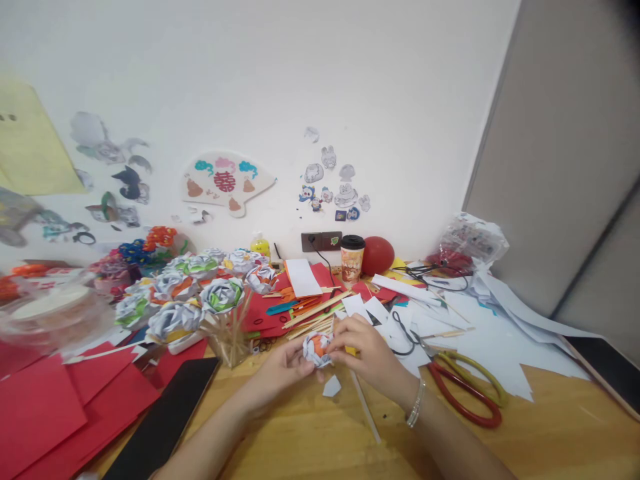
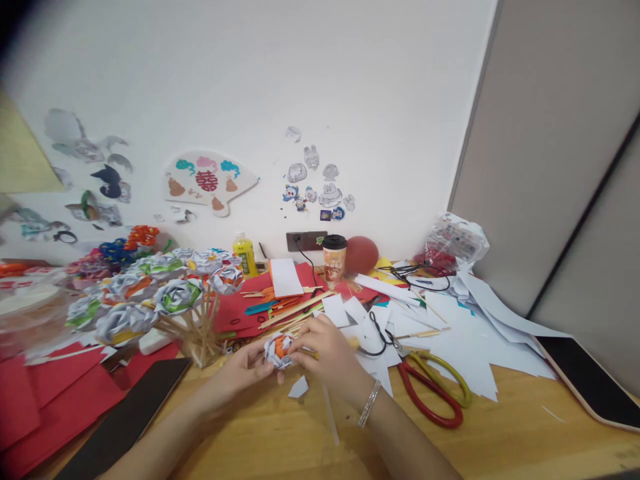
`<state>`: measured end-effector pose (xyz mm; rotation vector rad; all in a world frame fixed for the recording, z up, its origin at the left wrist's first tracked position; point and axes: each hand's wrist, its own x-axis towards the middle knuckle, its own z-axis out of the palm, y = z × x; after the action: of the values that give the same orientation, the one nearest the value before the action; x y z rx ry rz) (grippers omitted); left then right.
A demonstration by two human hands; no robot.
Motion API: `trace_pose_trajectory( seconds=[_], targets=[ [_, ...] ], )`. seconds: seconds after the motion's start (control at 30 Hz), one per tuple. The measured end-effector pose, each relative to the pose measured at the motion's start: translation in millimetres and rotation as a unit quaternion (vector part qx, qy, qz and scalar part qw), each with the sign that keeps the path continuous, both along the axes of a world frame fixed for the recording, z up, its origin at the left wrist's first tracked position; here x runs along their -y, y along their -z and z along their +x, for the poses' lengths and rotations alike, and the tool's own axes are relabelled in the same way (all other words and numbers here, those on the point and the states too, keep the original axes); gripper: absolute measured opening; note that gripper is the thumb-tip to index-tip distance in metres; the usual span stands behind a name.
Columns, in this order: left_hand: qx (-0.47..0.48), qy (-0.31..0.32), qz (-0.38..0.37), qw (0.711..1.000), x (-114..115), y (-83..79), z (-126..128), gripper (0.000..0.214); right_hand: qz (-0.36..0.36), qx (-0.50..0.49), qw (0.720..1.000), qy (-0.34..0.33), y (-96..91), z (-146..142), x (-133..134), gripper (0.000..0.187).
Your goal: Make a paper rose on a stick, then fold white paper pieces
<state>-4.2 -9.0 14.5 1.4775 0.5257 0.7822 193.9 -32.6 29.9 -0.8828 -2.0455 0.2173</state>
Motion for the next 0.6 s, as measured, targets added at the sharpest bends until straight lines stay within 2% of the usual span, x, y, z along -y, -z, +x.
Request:
trace_pose_trajectory(
  seconds=[0.27,0.37,0.6],
  targets=[
    [-0.011,0.015,0.018,1.0,-1.8,1.9,-1.3,0.039,0.117,0.074,0.99,-0.008,0.0,-1.9,0.5,0.02],
    [-0.006,0.019,0.016,1.0,-2.0,2.6,-2.3,0.038,0.122,0.066,0.99,-0.011,-1.3,-1.5,0.7,0.025],
    [-0.005,0.014,0.009,1.0,2.1,-3.4,-2.0,0.034,0.103,0.049,0.993,-0.03,-2.5,0.8,1.4,0.017]
  ],
)
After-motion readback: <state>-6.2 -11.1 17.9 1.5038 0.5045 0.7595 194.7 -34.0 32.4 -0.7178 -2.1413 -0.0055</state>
